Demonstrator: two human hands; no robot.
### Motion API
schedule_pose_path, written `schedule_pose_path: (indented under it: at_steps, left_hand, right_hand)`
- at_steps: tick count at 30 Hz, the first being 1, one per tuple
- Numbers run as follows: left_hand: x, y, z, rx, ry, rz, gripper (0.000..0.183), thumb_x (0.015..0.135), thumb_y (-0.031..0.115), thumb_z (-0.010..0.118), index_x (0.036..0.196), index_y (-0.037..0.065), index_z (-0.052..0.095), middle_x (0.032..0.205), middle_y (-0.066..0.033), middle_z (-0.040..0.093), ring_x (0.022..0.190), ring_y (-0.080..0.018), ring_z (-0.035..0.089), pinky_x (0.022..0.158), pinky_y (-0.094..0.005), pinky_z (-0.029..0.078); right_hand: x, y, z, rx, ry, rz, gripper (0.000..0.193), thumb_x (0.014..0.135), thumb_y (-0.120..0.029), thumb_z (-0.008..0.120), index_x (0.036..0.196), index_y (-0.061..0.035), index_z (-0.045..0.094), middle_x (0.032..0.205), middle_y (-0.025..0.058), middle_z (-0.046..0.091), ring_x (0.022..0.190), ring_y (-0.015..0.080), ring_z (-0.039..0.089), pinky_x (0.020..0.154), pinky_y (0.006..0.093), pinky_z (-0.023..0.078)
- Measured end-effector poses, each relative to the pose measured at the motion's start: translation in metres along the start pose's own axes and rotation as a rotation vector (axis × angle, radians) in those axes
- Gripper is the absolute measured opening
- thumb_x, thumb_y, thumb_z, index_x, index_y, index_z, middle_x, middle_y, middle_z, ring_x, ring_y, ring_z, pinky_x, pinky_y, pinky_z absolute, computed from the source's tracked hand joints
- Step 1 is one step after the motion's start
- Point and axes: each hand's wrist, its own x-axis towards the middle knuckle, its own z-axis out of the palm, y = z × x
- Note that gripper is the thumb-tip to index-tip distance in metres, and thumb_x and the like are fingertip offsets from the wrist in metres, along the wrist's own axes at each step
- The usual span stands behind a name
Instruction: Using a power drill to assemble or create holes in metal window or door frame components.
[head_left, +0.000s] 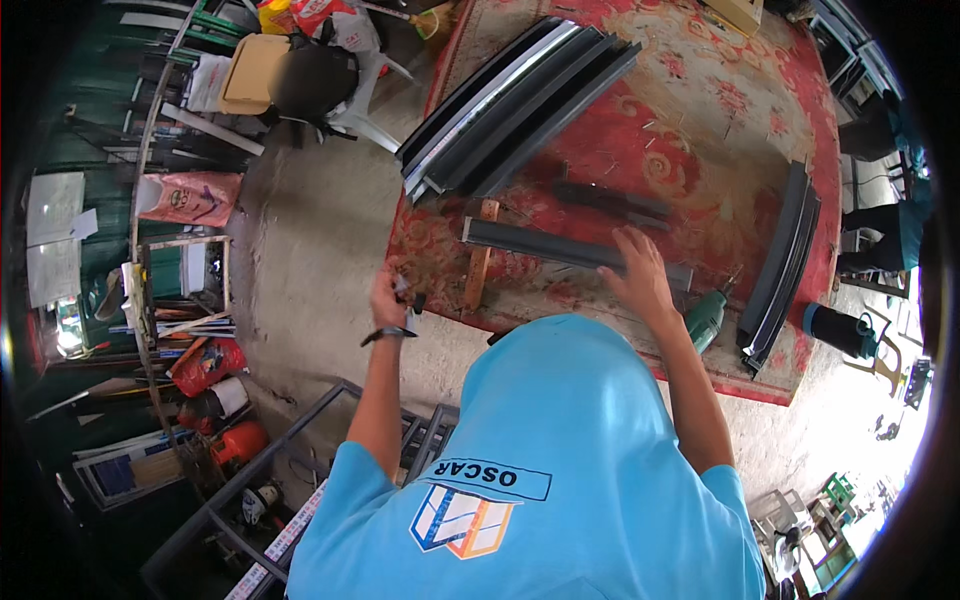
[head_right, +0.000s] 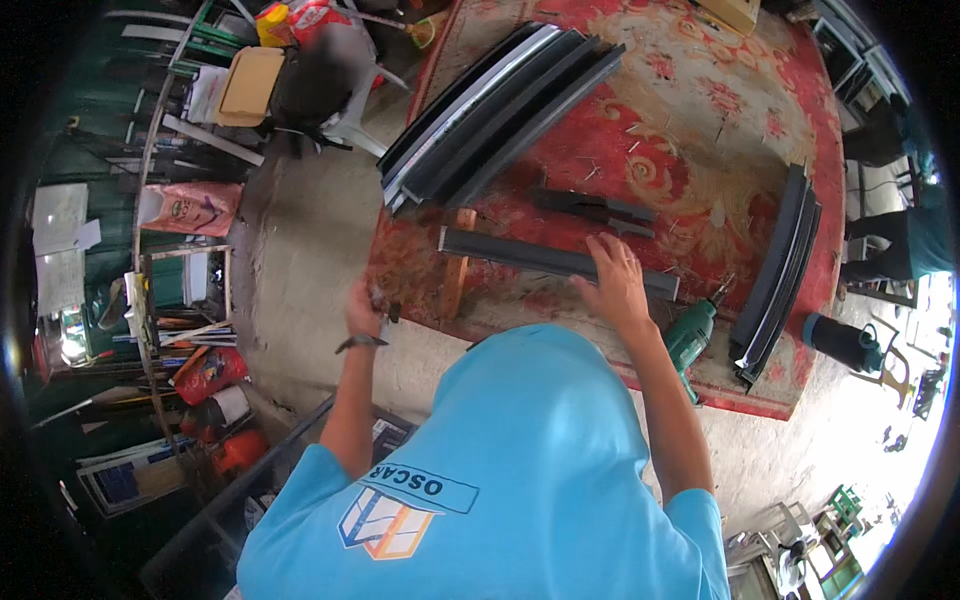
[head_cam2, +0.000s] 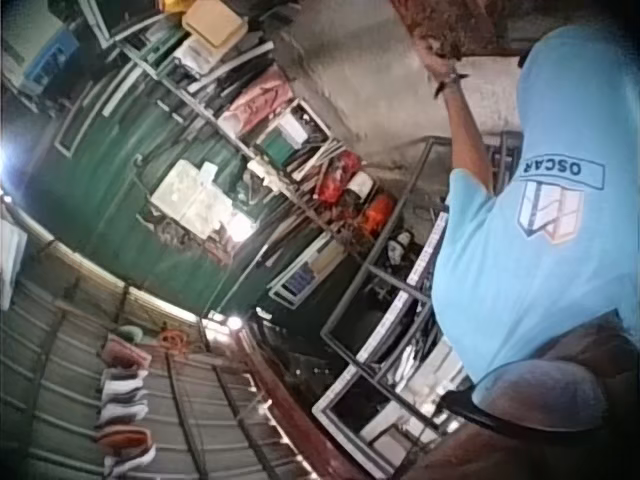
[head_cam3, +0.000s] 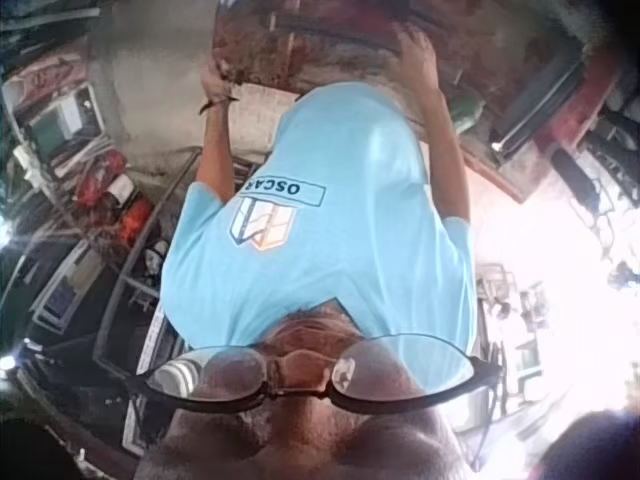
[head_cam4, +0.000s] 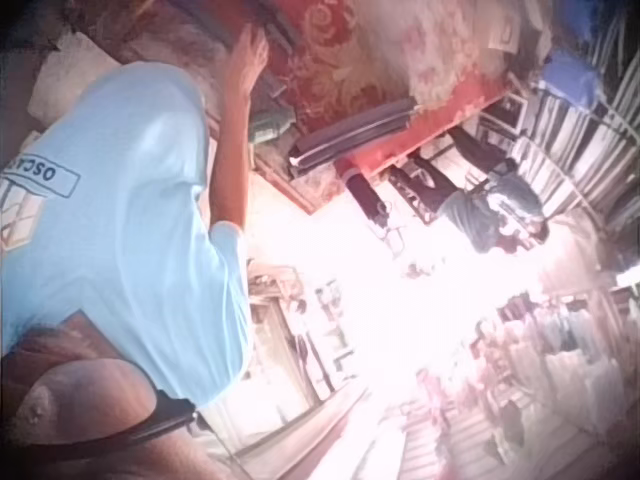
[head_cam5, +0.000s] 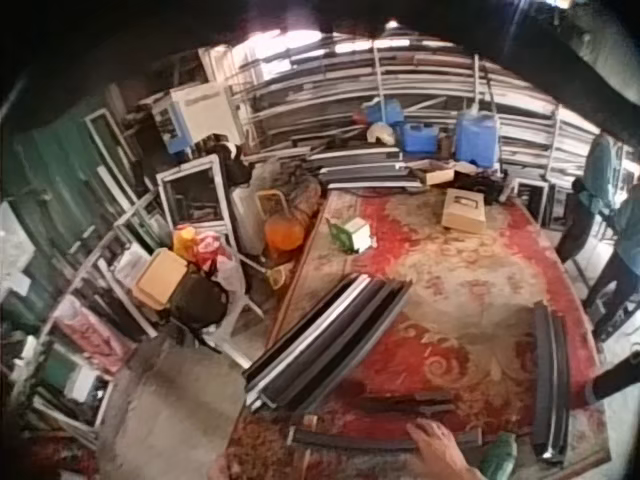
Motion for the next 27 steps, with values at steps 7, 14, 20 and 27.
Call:
schedule_pose_path:
  at_steps: [7, 14, 20, 27]
  left_hand:
    - [-0.009, 0.097, 0.12, -0.816, -0.108, -0.023, 0.057, 0.105, 0.054, 0.042, 0.127, 0.006, 0.063, 0.083, -0.0027, 0.055, 0.074, -0.0187, 0.051, 0.069, -0.034, 0.045]
    - [-0.036, 0.111, 0.204, -0.797, -0.357, -0.206, 0.048, 0.107, 0.05, 0.052, 0.118, 0.006, 0.065, 0.098, -0.0045, 0.065, 0.08, -0.0161, 0.057, 0.072, -0.0346, 0.05]
    - [-0.07, 0.092, 0.21, -0.808, -0.708, -0.326, 0.054, 0.108, 0.05, 0.053, 0.135, 0.003, 0.058, 0.127, -0.0117, 0.066, 0.113, -0.0254, 0.064, 0.107, -0.0419, 0.048]
    - [-0.067, 0.087, 0.225, -0.715, -0.594, -0.235, 0.029, 0.104, 0.016, 0.065, 0.131, 0.008, 0.06, 0.119, -0.0085, 0.069, 0.102, -0.0186, 0.069, 0.091, -0.0329, 0.056]
  right_hand:
    - [0.025, -0.106, -0.04, 0.845, -0.269, -0.371, 0.057, 0.087, -0.03, 0.08, 0.137, -0.0088, 0.062, 0.13, 0.02, 0.066, 0.112, 0.0421, 0.067, 0.095, 0.0482, 0.055]
    - [0.036, -0.097, -0.036, 0.911, 0.032, -0.188, 0.02, 0.087, -0.012, 0.073, 0.104, -0.002, 0.073, 0.09, 0.0178, 0.073, 0.079, 0.0387, 0.071, 0.069, 0.0438, 0.057]
    - [0.031, -0.062, -0.041, 0.819, 0.176, 0.002, 0.016, 0.086, -0.007, 0.073, 0.1, -0.0008, 0.076, 0.09, 0.0188, 0.071, 0.083, 0.038, 0.071, 0.074, 0.0425, 0.057]
    - [0.011, -0.076, -0.055, 0.594, 0.093, -0.422, 0.027, 0.082, -0.002, 0.078, 0.106, 0.001, 0.067, 0.101, 0.0146, 0.064, 0.091, 0.0376, 0.066, 0.08, 0.0453, 0.057]
